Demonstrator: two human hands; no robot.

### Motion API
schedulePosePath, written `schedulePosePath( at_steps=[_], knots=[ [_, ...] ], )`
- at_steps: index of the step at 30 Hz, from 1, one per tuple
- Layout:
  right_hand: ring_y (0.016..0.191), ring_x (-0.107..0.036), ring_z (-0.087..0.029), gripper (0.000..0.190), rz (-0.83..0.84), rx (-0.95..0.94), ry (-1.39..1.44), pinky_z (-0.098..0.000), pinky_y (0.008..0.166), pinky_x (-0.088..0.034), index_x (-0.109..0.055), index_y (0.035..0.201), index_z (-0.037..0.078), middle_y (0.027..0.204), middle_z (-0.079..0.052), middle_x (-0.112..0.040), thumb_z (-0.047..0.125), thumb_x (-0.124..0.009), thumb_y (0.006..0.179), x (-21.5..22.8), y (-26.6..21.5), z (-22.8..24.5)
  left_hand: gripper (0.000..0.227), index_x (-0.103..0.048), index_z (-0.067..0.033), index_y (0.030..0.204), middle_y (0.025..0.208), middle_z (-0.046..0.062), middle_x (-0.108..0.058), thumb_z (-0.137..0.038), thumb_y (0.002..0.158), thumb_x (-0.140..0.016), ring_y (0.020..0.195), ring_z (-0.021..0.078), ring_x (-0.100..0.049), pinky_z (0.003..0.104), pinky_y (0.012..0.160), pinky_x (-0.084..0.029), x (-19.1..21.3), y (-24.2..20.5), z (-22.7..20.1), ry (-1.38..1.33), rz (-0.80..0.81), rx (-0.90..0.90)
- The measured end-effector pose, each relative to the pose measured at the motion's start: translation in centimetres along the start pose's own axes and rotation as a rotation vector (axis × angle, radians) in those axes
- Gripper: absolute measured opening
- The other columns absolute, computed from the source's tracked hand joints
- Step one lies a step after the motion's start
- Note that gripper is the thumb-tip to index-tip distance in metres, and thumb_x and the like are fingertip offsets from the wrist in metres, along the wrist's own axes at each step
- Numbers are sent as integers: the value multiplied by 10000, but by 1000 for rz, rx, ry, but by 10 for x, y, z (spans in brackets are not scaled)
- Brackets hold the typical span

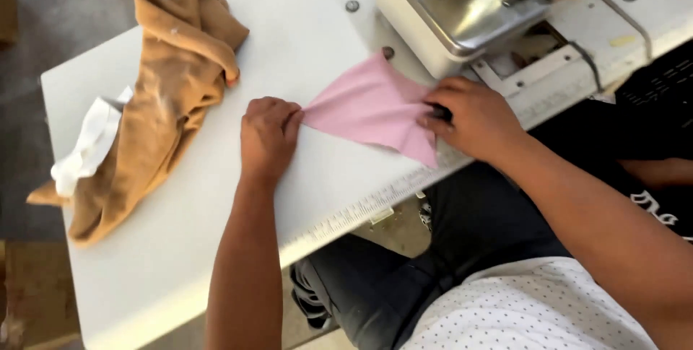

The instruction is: Sewing the edges of fabric pieces using an industrial overlock sewing machine.

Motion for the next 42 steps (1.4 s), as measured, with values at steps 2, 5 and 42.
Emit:
schedulePosePath(
  at_steps=[2,5,42],
  knots=[
    [1152,-685,-406,369,5,25,38,-487,965,-529,-746,1208,93,1260,-152,-696,321,-743,917,-7,-7,-3,59,-780,-147,930,863,34,-717,-205,937,-780,915,267,-703,374,827,-569,14,-26,-14,-42,-29,37],
    [1125,-694,-383,295,-10,105,85,-478,946,-534,-749,1141,109,1213,-109,-715,244,-756,879,-6,-3,-9,75,-749,-118,915,888,80,-723,-174,913,-799,909,317,-706,410,822,-569,24,-36,-20,-142,-91,134],
    [477,-344,-109,338,-157,-241,707,-299,484,-374,-716,1124,112,1226,-16,-726,225,-785,813,91,-54,-156,149,-811,-130,979,929,7,-805,-137,900,-685,956,192,-663,330,850,-527,-72,197,-225,-552,417,195]
  ],
)
Point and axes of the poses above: each hand's wrist, its own y-axis towards the middle knuckle, its own x-axis out of the back of the hand, z = x × y, the point moved 9 cm from there along y, towards the middle knuckle
